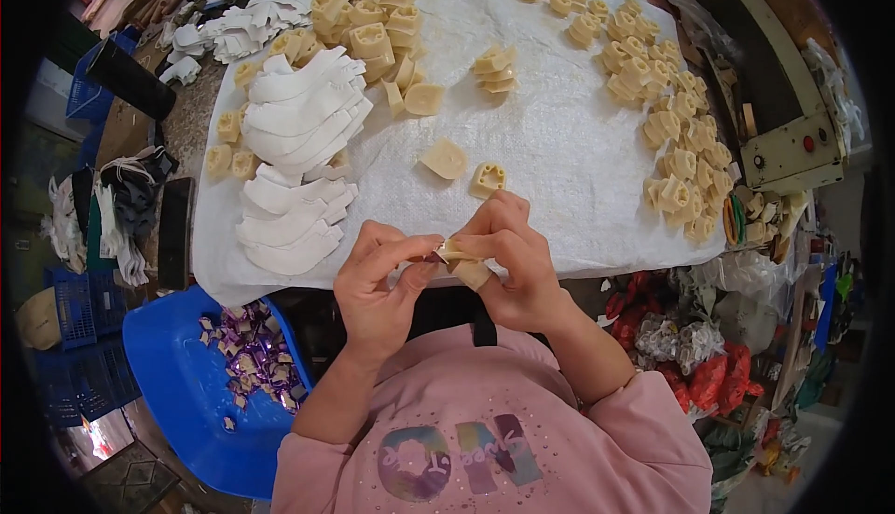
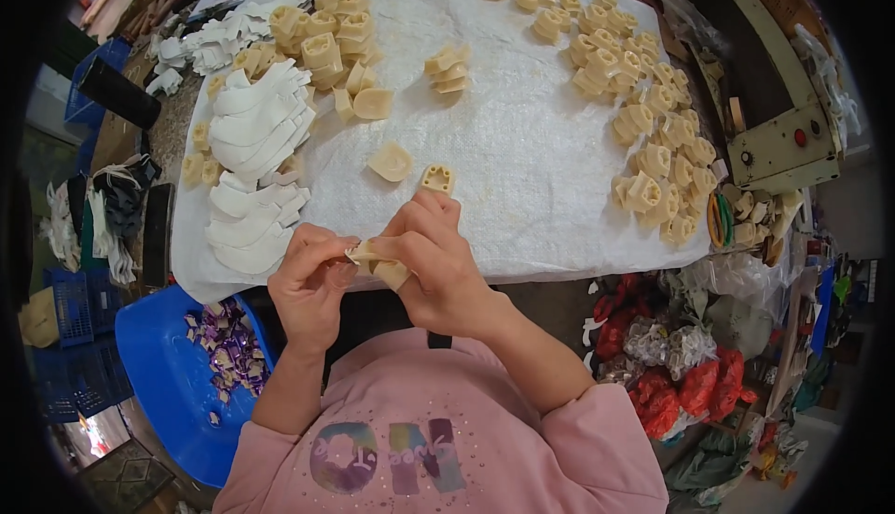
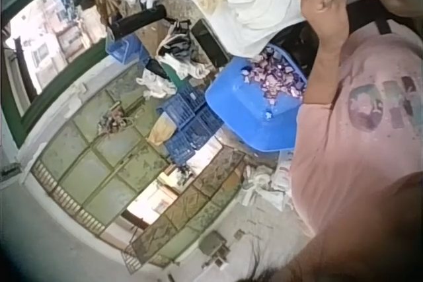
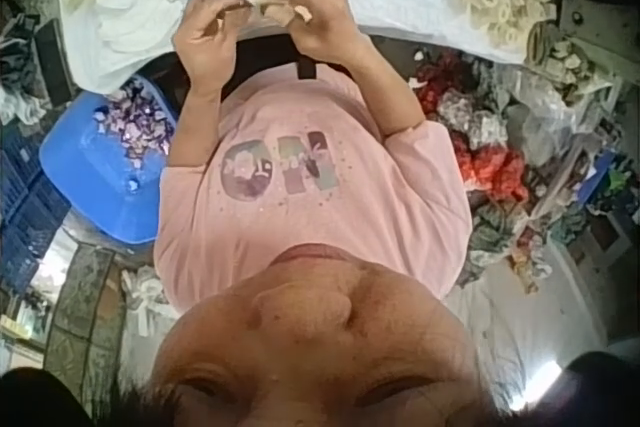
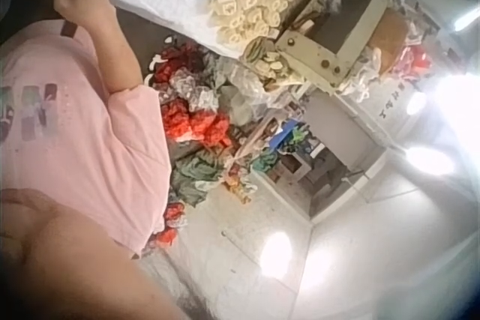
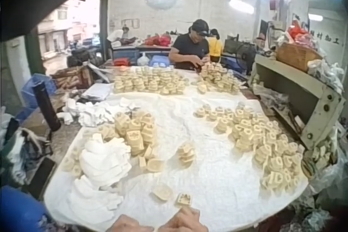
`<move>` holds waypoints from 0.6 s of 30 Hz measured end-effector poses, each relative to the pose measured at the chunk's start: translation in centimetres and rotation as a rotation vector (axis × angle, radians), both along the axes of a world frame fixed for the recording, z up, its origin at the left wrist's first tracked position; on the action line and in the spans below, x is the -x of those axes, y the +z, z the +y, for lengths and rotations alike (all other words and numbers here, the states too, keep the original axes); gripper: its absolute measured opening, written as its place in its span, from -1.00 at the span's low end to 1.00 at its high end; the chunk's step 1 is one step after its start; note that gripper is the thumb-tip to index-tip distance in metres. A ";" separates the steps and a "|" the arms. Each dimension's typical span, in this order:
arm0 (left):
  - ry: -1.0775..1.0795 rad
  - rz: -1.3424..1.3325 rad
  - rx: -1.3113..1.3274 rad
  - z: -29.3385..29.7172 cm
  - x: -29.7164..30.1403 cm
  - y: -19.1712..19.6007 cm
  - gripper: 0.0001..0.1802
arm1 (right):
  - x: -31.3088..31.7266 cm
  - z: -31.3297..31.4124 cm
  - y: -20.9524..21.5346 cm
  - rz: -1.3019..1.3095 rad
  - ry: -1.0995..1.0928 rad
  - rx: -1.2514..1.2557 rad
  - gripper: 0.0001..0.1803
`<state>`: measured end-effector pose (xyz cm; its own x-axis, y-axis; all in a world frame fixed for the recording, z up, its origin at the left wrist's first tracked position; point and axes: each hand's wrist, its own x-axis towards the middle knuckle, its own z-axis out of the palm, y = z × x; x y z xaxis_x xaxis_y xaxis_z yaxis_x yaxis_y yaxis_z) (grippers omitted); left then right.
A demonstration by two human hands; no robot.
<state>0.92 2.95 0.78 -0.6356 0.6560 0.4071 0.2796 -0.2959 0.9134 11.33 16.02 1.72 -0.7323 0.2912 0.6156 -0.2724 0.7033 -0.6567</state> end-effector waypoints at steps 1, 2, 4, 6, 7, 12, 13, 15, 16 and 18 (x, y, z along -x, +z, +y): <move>-0.001 -0.001 0.000 0.1 0.0 0.1 -0.76 | -0.2 0.1 -0.1 0.016 0.059 0.091 -0.68; 0.028 0.128 0.019 0.2 0.1 0.1 -0.80 | -0.2 0.1 -0.1 0.015 0.059 0.092 -0.68; 0.058 0.255 0.039 0.4 0.1 0.1 -0.85 | -0.4 0.3 -0.1 -0.076 0.107 0.068 -0.70; 0.107 0.463 0.010 0.7 0.0 0.3 -0.90 | -0.4 0.4 0.1 -0.078 0.125 0.059 -0.70; 0.110 0.463 0.011 0.7 0.0 0.3 -0.90 | -0.4 0.4 0.3 -0.079 0.142 0.049 -0.71; 0.020 0.558 -0.017 0.7 0.6 0.4 -0.85 | -0.5 -0.3 0.4 -0.128 0.201 0.040 -0.71; 0.024 0.558 -0.016 0.4 0.6 0.4 -0.85 | -0.5 -0.4 0.2 -0.136 0.217 0.053 -0.71; -0.016 0.425 0.053 0.1 0.3 0.4 -0.86 | -0.6 -0.3 -0.3 -0.093 0.188 0.069 -0.71; -0.018 0.424 0.051 0.1 0.2 0.6 -0.86 | -0.6 -0.2 -0.5 -0.048 0.162 0.085 -0.71; 0.078 0.426 0.006 0.0 0.2 1.1 -0.84 | -0.4 0.0 -0.5 -0.040 0.112 0.002 -0.69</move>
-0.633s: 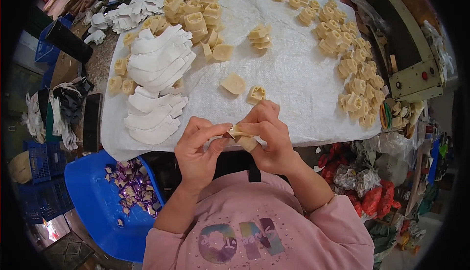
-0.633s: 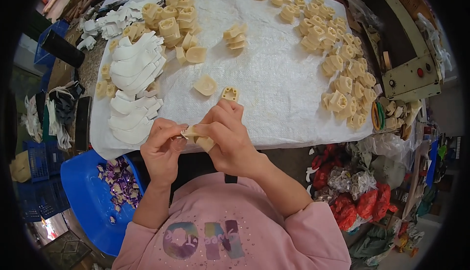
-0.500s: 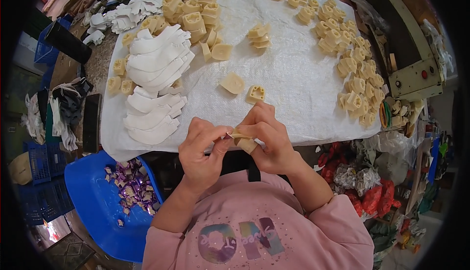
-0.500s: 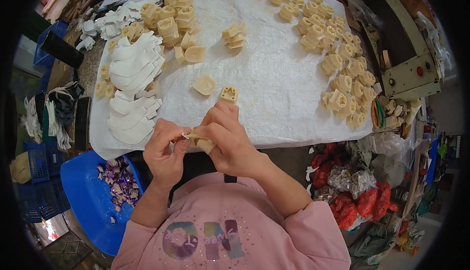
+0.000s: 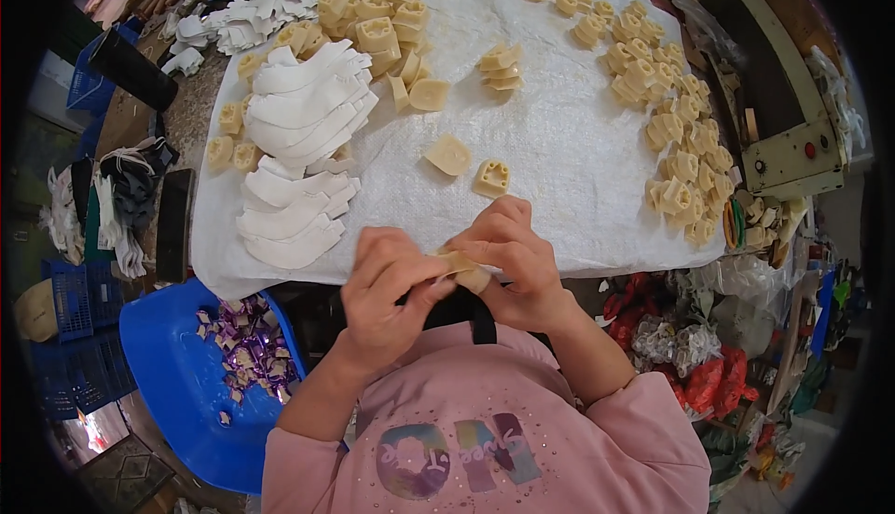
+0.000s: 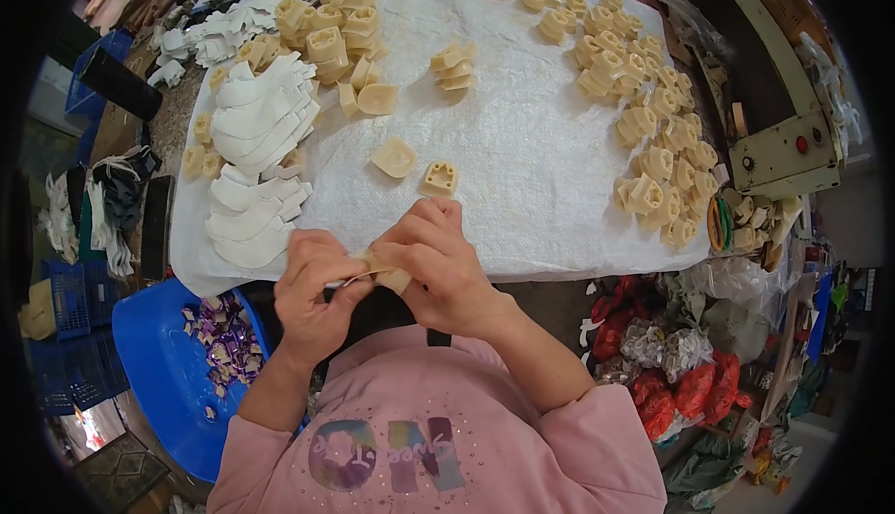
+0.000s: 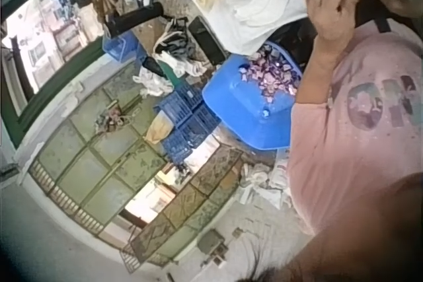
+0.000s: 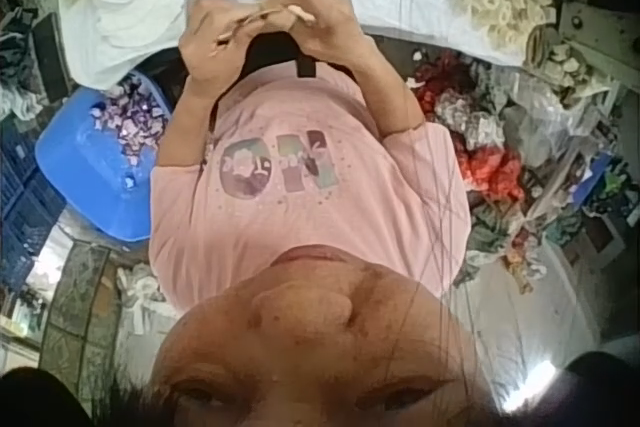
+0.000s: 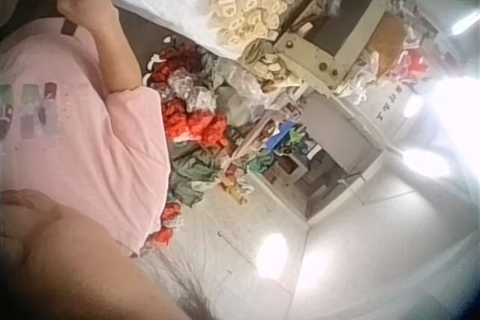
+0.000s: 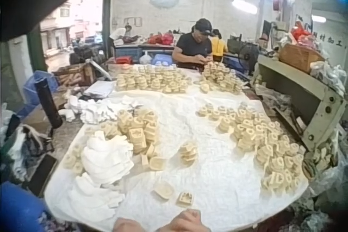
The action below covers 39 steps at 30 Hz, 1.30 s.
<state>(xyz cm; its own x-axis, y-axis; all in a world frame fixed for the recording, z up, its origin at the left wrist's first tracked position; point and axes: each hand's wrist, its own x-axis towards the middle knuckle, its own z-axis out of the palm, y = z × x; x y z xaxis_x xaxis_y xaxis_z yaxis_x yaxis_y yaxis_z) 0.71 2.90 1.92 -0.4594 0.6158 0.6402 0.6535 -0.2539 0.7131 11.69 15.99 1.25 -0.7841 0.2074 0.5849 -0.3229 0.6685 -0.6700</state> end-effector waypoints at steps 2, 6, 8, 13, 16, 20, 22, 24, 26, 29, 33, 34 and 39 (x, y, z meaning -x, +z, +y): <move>0.039 0.050 0.005 -0.5 0.5 -0.2 -0.80 | 0.2 -0.1 0.3 0.013 -0.047 -0.087 -0.68; 0.152 0.056 -0.022 -1.2 2.1 -1.0 -0.68 | 0.3 -0.6 3.0 -0.026 -0.104 -0.088 -0.67; 0.171 0.027 -0.032 -1.7 2.2 -1.0 -0.66 | -0.2 -0.7 2.9 -0.006 -0.123 -0.030 -0.68; 0.052 -0.059 -0.226 -0.6 0.3 0.2 -0.64 | -1.5 -2.6 -0.1 -0.183 0.014 1.020 -0.70; -0.043 -0.162 -0.218 -0.4 -1.0 0.8 -0.68 | -1.3 -3.6 0.3 -0.037 0.011 1.267 -0.65; -0.118 0.034 -0.124 -0.6 -0.6 -0.1 -0.72 | -2.5 -3.7 0.4 0.021 0.028 1.245 -0.74; -0.073 0.106 -0.107 -0.4 -0.7 -0.5 -0.74 | -2.8 -3.8 0.6 -0.013 -0.013 1.224 -0.76; -0.034 0.180 -0.087 -0.1 -0.8 -0.6 -0.76 | -2.5 -3.9 0.7 -0.023 0.006 1.228 -0.72; 0.046 0.299 0.000 0.0 -0.9 -0.1 -0.80 | -2.1 -4.1 1.2 -0.053 -0.021 1.185 -0.72; 0.080 0.383 0.070 0.4 -1.1 0.3 -0.82 | -1.8 -4.0 1.8 -0.136 -0.092 1.058 -0.70; 0.077 0.381 0.156 0.8 -0.8 0.5 -0.80 | -1.7 -2.8 1.4 -0.349 -0.178 0.679 -0.69; 0.057 0.300 0.165 0.9 -0.5 0.1 -0.81 | -1.7 -2.4 1.5 -0.346 -0.174 0.675 -0.69; -0.100 -0.342 0.134 -0.3 0.0 -0.2 -0.88 | -1.6 0.6 1.5 -0.346 0.066 0.834 -0.63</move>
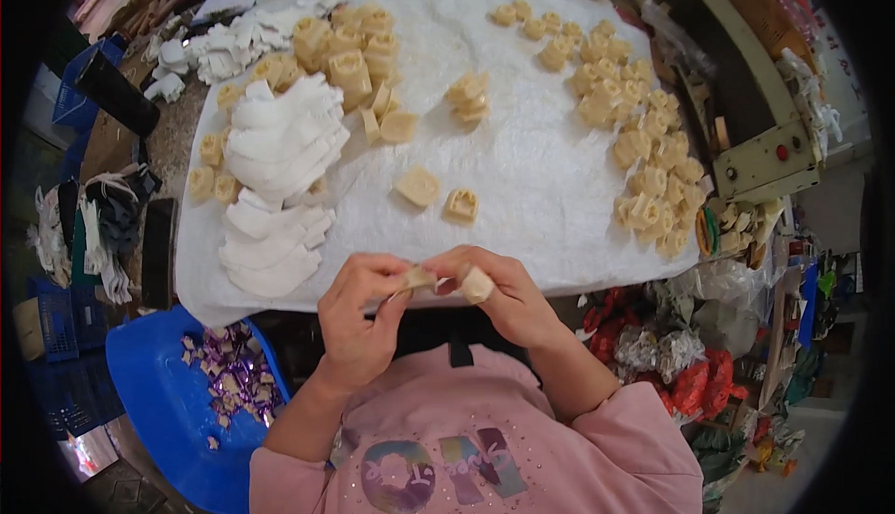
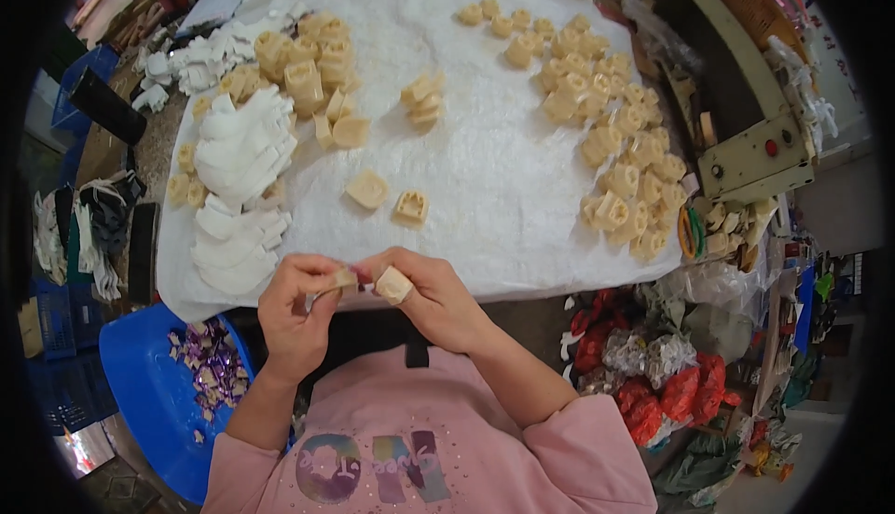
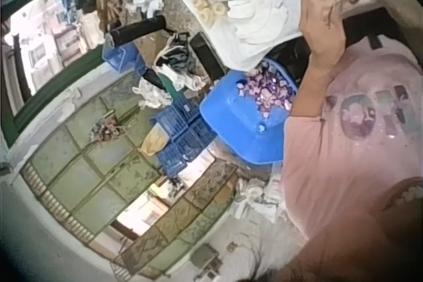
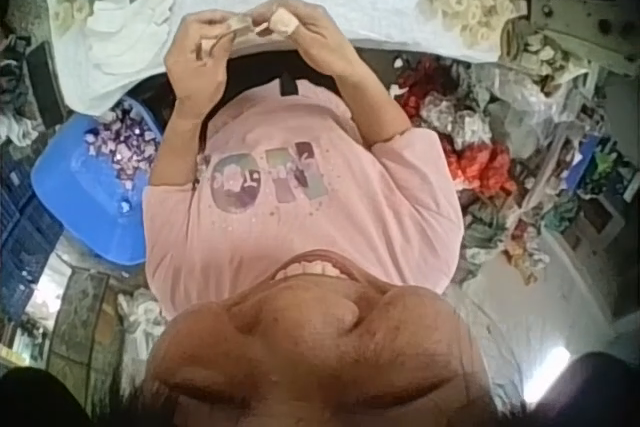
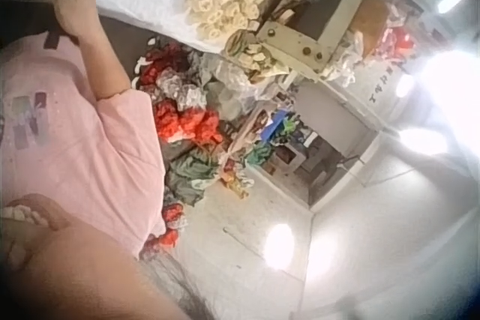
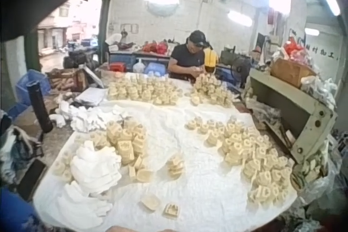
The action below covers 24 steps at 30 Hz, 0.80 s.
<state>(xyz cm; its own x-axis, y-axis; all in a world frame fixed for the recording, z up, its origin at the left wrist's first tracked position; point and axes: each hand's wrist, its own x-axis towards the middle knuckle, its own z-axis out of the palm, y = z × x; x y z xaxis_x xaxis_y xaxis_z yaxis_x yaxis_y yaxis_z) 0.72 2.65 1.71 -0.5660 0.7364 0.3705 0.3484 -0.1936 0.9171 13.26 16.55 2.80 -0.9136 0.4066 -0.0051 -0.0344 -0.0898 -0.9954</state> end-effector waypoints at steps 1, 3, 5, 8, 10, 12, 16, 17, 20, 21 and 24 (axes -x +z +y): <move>0.002 0.015 -0.027 -0.1 -0.2 -0.3 -0.88 | 0.0 0.5 -0.2 0.015 0.002 -0.027 -0.63; -0.118 -0.037 -0.021 -0.4 -0.3 -0.3 -0.87 | 0.0 0.7 -1.0 -0.164 0.136 0.311 -0.56; -0.195 -0.030 -0.045 -0.4 -0.7 -0.1 -0.84 | -0.2 0.9 -1.1 -0.139 0.204 0.471 -0.47; -0.182 0.147 -0.081 -0.8 -0.9 0.6 -0.79 | -0.3 0.9 -1.5 -0.056 0.250 0.460 -0.57; -0.173 0.256 -0.087 -0.6 -1.1 0.9 -0.75 | -0.3 0.5 -1.3 -0.072 0.266 0.440 -0.62; -0.170 0.265 -0.066 -0.9 -1.1 0.8 -0.75 | -0.2 0.0 -1.4 -0.069 0.247 0.446 -0.64; -0.126 0.248 -0.035 -0.7 -0.9 0.3 -0.78 | -0.1 -0.5 -1.9 -0.086 0.176 0.386 -0.67; -0.133 0.249 -0.038 -0.7 -0.8 0.1 -0.78 | 0.0 -0.6 -2.1 -0.122 0.123 0.352 -0.66; -0.098 0.074 -0.023 -0.6 -1.0 -0.3 -0.84 | 0.5 -0.8 -2.1 -0.143 0.028 0.196 -0.62; -0.042 -0.135 -0.071 -0.6 -1.3 -0.3 -0.87 | 0.6 -0.9 -1.9 -0.141 0.026 0.195 -0.62; 0.059 -0.449 -0.146 -0.4 -2.0 0.2 -0.89 | 0.4 -0.5 -1.6 0.155 -0.016 -0.086 -0.67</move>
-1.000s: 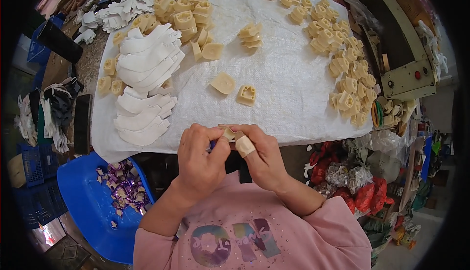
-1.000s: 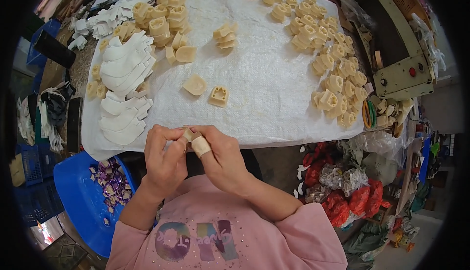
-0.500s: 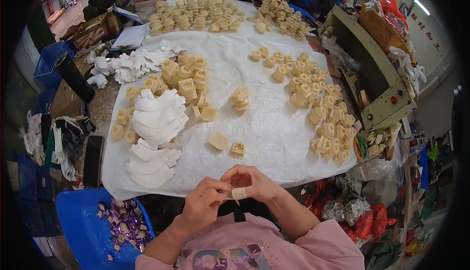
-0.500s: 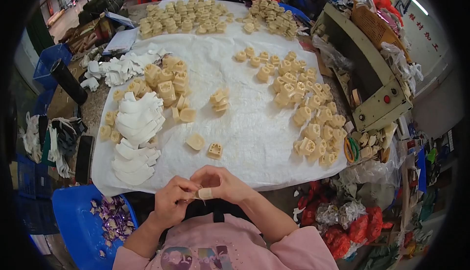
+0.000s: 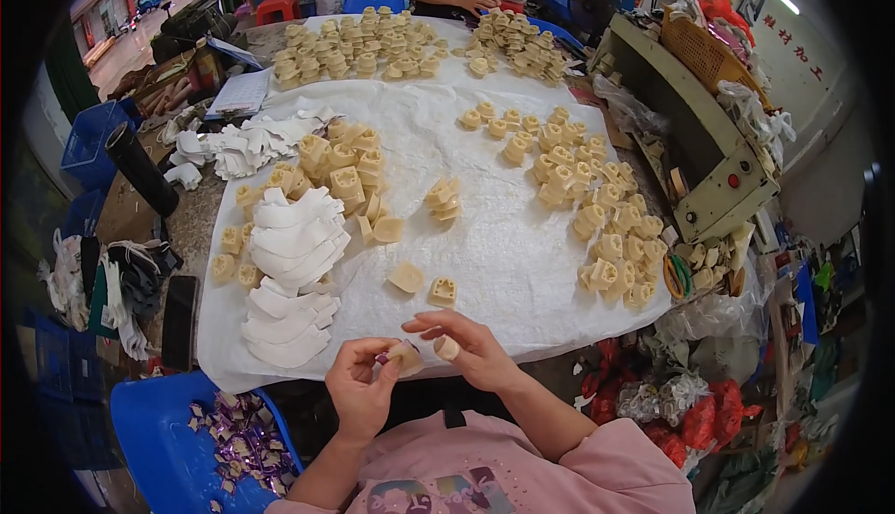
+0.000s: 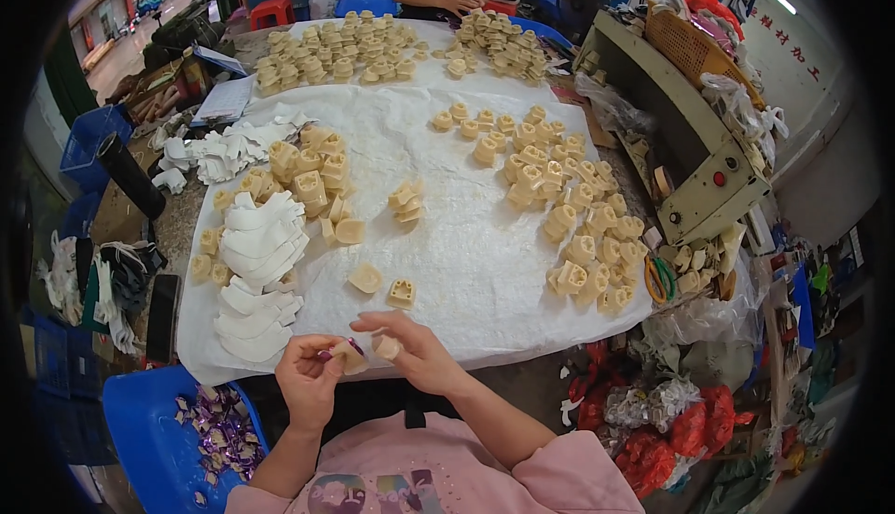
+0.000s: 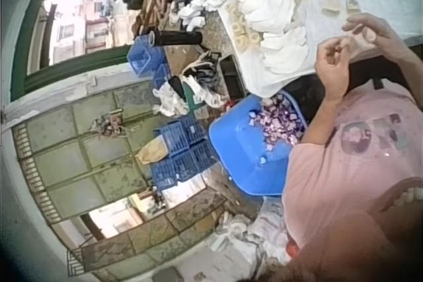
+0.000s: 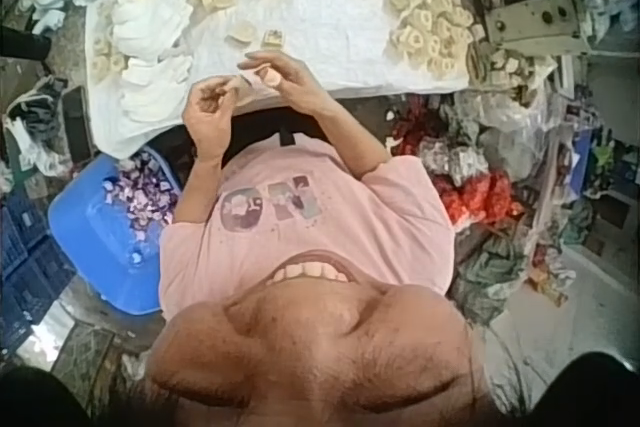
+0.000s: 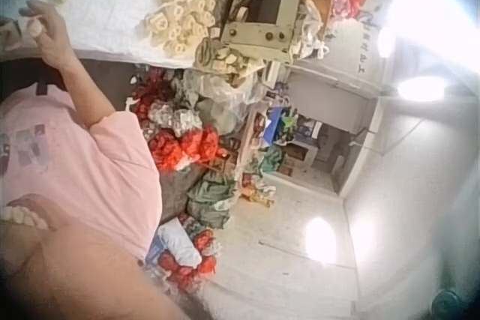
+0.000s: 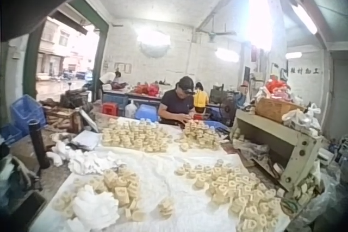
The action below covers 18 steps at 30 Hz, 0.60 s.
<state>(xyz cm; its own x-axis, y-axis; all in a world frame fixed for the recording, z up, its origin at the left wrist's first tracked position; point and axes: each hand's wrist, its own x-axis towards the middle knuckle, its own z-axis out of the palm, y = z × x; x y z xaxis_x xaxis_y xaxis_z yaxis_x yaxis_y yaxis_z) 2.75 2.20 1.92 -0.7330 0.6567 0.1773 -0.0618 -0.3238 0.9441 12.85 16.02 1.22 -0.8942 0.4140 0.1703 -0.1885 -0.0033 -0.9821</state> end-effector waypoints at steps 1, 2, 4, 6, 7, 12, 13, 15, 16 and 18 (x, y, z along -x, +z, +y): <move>0.042 -0.106 -0.022 0.0 -0.2 0.2 -0.90 | 0.0 -0.1 -0.1 0.001 0.003 0.000 -0.67; 0.047 -0.103 -0.023 0.0 -0.3 -0.1 -0.90 | 0.2 -0.2 -0.2 0.034 0.027 -0.110 -0.70; -0.007 -0.095 0.028 -0.1 -0.6 -1.0 -0.90 | 0.3 -0.7 -0.2 0.075 0.057 -0.221 -0.74; 0.003 -0.115 0.020 0.2 -0.9 -1.2 -0.90 | 0.2 -1.4 -0.5 0.007 -0.129 -0.338 -0.79; 0.005 -0.138 0.011 0.4 -1.1 -1.1 -0.89 | 0.3 -1.6 -0.5 0.013 -0.120 -0.337 -0.79; -0.017 -0.181 0.036 0.2 -1.0 -1.0 -0.89 | 0.3 -1.4 -0.3 -0.025 -0.042 -0.009 -0.75; -0.031 -0.137 0.036 0.2 -1.0 -0.8 -0.89 | 0.3 -1.5 -0.3 -0.024 -0.036 -0.007 -0.75; -0.033 -0.091 0.038 0.1 -1.2 -0.7 -0.87 | 0.4 -1.8 0.1 0.040 -0.172 -0.342 -0.80; -0.002 0.035 0.072 0.3 -1.3 -0.9 -0.87 | 0.4 -1.9 0.2 0.043 -0.164 -0.340 -0.80; 0.120 0.377 0.198 0.3 -1.2 0.0 -0.88 | 0.2 -1.8 0.3 0.068 -0.306 -0.650 -0.86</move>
<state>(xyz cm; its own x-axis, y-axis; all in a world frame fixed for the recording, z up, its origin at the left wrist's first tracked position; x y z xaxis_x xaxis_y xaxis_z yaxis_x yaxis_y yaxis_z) 3.97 2.46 1.96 -0.7143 0.6191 0.3263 0.3258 -0.1186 0.9380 12.69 14.26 1.54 -0.7332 0.4404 0.5182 -0.1481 0.6404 -0.7537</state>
